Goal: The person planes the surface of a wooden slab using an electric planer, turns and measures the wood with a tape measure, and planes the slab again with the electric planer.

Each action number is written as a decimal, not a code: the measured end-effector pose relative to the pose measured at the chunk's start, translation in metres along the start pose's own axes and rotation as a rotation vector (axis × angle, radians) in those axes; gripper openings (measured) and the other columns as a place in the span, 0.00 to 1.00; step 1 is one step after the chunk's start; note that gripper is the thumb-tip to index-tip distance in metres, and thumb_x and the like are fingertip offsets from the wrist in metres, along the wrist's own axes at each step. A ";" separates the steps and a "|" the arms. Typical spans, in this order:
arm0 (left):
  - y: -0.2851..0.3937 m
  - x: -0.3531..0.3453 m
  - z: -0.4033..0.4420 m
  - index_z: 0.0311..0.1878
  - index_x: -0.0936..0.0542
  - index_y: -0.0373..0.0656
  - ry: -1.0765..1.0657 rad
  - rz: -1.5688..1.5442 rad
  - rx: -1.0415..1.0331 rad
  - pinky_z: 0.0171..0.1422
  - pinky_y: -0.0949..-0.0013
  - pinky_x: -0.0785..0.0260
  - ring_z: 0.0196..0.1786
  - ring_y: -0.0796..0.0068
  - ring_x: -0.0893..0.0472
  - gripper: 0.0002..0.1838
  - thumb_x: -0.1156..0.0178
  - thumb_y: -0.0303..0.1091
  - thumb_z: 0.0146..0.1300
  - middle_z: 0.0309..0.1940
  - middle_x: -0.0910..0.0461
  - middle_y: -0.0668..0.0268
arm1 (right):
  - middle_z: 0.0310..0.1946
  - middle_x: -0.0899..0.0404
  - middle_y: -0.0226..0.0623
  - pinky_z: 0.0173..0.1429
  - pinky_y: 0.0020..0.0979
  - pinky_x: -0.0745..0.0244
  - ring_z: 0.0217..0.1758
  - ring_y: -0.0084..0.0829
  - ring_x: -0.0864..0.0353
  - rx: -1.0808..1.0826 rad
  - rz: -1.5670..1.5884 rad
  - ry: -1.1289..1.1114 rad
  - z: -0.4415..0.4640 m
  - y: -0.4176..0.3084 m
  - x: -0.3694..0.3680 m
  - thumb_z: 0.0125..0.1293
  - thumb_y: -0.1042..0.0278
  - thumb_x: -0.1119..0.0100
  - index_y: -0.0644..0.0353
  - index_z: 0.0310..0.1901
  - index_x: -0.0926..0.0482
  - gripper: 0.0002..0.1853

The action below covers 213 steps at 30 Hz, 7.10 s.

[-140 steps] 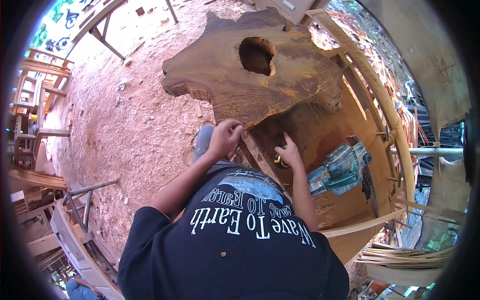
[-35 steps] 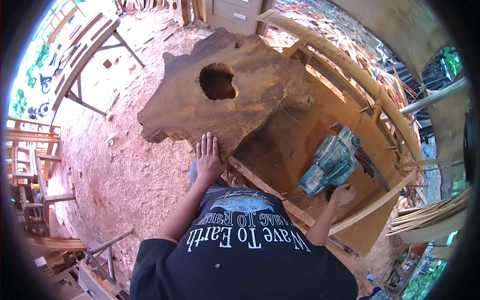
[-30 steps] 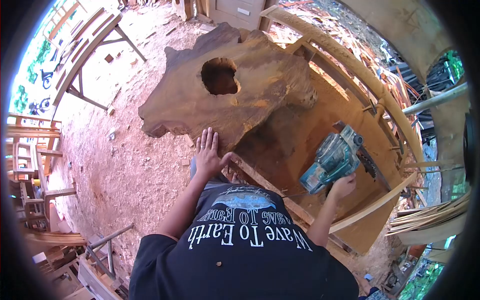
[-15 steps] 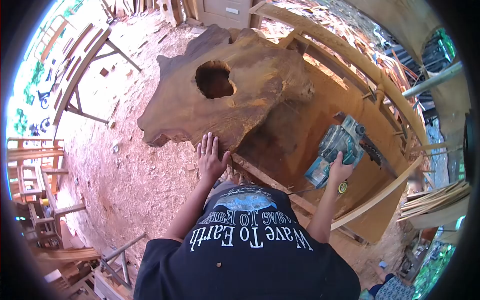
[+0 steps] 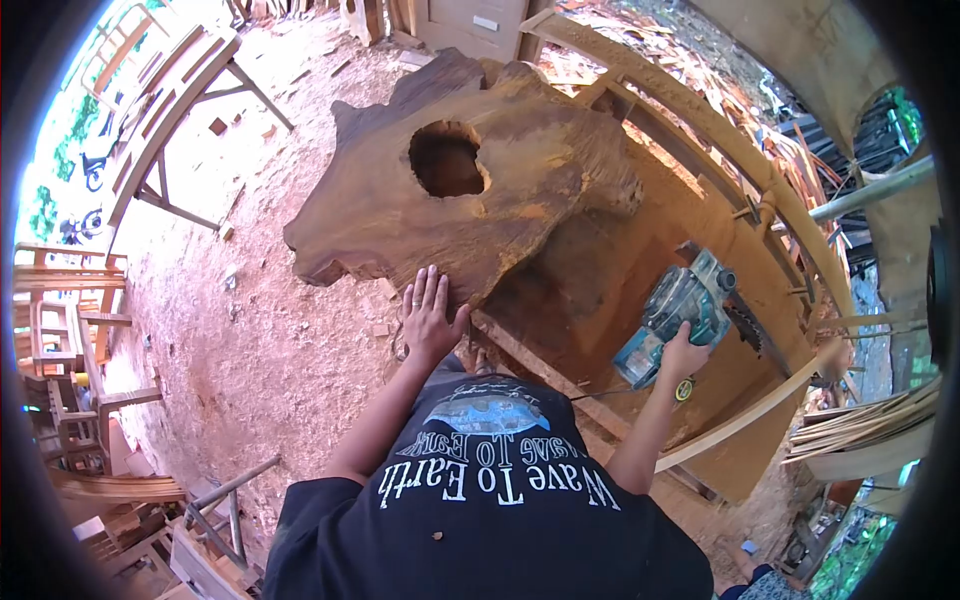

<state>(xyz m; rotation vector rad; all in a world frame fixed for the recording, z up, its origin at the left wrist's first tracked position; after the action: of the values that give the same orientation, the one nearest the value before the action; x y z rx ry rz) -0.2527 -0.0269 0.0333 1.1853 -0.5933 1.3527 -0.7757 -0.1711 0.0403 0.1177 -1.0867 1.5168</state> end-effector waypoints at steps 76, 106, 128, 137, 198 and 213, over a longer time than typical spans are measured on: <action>-0.272 0.026 0.105 0.76 0.38 0.32 -0.042 0.308 0.607 0.85 0.53 0.58 0.82 0.52 0.46 0.39 0.55 0.57 0.76 0.79 0.43 0.47 | 0.11 0.23 0.47 0.29 0.41 0.21 0.16 0.40 0.18 -0.173 0.586 -1.001 -0.104 -0.455 -0.209 0.50 0.69 0.40 0.67 0.14 0.23 0.13; -0.269 0.030 0.106 0.73 0.33 0.33 0.002 0.337 0.601 0.84 0.53 0.56 0.81 0.52 0.44 0.39 0.52 0.58 0.74 0.77 0.40 0.49 | 0.11 0.23 0.44 0.22 0.37 0.24 0.13 0.34 0.20 -0.140 0.611 -1.044 -0.066 -0.496 -0.258 0.51 0.72 0.39 0.70 0.12 0.24 0.14; -0.274 0.024 0.097 0.74 0.34 0.34 0.030 0.298 0.594 0.84 0.52 0.57 0.82 0.52 0.45 0.39 0.51 0.57 0.73 0.79 0.42 0.49 | 0.18 0.23 0.38 0.16 0.35 0.31 0.13 0.30 0.25 -0.177 0.657 -1.101 -0.048 -0.518 -0.304 0.54 0.74 0.37 0.64 0.20 0.25 0.09; -0.268 0.042 0.097 0.71 0.30 0.39 0.087 0.225 0.669 0.84 0.54 0.55 0.81 0.59 0.44 0.38 0.44 0.57 0.67 0.77 0.38 0.55 | 0.19 0.18 0.41 0.27 0.35 0.22 0.18 0.30 0.17 0.168 0.732 -1.041 -0.034 -0.531 -0.328 0.54 0.68 0.38 0.67 0.23 0.21 0.10; -0.267 0.029 0.100 0.73 0.33 0.35 0.041 0.293 0.599 0.84 0.52 0.58 0.82 0.54 0.45 0.37 0.50 0.56 0.73 0.78 0.40 0.51 | 0.19 0.20 0.39 0.22 0.34 0.24 0.16 0.29 0.20 0.152 0.723 -0.864 -0.087 -0.507 -0.290 0.56 0.72 0.35 0.70 0.33 0.19 0.09; -0.268 0.040 0.099 0.71 0.29 0.39 0.083 0.263 0.658 0.84 0.55 0.56 0.81 0.59 0.42 0.37 0.46 0.58 0.69 0.76 0.36 0.56 | 0.36 0.14 0.60 0.49 0.47 0.19 0.44 0.56 0.13 0.187 0.457 -0.900 -0.098 -0.481 -0.276 0.56 0.52 0.27 0.71 0.37 0.16 0.24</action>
<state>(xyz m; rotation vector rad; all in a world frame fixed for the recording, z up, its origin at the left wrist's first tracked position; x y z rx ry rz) 0.0352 -0.0478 0.0236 1.5972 -0.2454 1.8958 -0.2518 -0.3747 0.0791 0.7851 -1.7508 2.0429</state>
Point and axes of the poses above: each hand's wrist, its own z-axis towards the middle knuckle, its own x-axis out of the back of the hand, y = z × x, the point moved 10 cm from there along z, towards the middle knuckle
